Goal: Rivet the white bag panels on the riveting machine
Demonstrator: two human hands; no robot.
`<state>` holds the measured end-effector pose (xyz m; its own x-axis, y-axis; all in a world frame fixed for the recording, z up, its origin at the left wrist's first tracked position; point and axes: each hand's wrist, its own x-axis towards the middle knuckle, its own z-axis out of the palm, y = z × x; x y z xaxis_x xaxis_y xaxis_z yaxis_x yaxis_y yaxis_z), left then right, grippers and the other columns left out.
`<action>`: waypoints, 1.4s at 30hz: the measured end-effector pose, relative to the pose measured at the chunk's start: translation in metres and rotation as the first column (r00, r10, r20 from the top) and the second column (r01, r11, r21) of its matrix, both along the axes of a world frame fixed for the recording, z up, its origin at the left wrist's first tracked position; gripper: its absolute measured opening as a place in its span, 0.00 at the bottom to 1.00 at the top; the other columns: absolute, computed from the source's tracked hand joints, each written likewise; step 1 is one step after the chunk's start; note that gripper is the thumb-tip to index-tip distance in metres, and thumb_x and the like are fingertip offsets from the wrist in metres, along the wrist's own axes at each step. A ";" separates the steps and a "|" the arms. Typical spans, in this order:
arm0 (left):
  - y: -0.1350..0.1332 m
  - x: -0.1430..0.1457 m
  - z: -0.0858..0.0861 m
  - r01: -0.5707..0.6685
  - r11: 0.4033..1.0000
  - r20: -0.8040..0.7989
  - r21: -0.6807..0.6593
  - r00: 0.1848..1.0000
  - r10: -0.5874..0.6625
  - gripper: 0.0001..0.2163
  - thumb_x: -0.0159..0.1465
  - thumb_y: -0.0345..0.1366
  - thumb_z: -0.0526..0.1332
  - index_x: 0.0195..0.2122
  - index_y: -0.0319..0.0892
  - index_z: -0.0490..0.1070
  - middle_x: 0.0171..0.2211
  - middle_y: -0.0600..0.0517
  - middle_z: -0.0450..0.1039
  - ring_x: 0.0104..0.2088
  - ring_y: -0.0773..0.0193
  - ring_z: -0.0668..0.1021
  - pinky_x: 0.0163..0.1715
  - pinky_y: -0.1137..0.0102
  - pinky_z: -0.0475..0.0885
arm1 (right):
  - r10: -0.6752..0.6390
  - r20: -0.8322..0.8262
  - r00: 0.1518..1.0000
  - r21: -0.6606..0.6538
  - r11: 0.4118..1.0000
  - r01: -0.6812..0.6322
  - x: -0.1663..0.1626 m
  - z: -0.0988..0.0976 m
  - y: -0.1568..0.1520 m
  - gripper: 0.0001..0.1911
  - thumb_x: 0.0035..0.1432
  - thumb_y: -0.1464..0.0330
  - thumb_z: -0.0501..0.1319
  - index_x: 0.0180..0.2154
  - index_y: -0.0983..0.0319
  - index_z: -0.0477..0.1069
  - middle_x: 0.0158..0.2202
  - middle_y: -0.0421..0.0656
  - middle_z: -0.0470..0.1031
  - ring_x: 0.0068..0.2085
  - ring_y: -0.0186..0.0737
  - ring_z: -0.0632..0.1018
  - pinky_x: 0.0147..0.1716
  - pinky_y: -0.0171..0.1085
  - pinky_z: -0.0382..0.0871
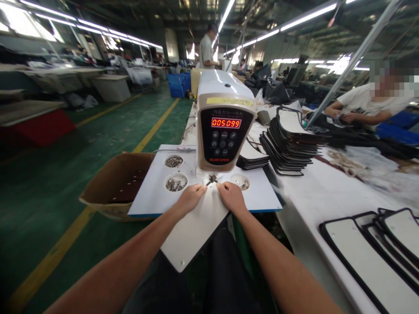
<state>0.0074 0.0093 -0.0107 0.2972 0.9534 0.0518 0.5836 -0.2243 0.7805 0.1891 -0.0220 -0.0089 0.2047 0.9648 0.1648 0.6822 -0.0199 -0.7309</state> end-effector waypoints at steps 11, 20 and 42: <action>0.004 -0.001 -0.003 0.035 0.998 0.053 -0.050 0.998 -0.032 0.19 0.63 0.49 0.48 0.21 0.43 0.59 0.22 0.56 0.63 0.27 0.66 0.66 0.29 0.68 0.56 | 0.035 -0.023 0.999 -0.080 0.996 -0.037 0.004 -0.005 0.010 0.25 0.58 0.52 0.53 0.18 0.62 0.64 0.20 0.39 0.67 0.28 0.36 0.67 0.27 0.35 0.55; -0.058 -0.020 0.023 0.103 0.995 0.071 -0.002 0.992 -0.103 0.18 0.64 0.51 0.52 0.29 0.43 0.67 0.25 0.57 0.67 0.30 0.66 0.70 0.30 0.71 0.60 | 0.083 -0.185 0.979 -0.005 0.996 -0.085 -0.010 0.022 -0.059 0.22 0.60 0.51 0.56 0.27 0.62 0.72 0.23 0.38 0.70 0.28 0.35 0.69 0.27 0.33 0.59; -0.289 -0.106 0.025 -0.117 0.921 0.551 -0.371 0.771 0.320 0.24 0.54 0.51 0.66 0.47 0.42 0.69 0.38 0.47 0.75 0.35 0.61 0.77 0.31 0.69 0.74 | 0.409 0.070 0.910 0.661 0.665 -0.349 -0.078 0.032 -0.221 0.25 0.57 0.80 0.60 0.52 0.50 0.74 0.42 0.43 0.80 0.43 0.42 0.79 0.42 0.44 0.77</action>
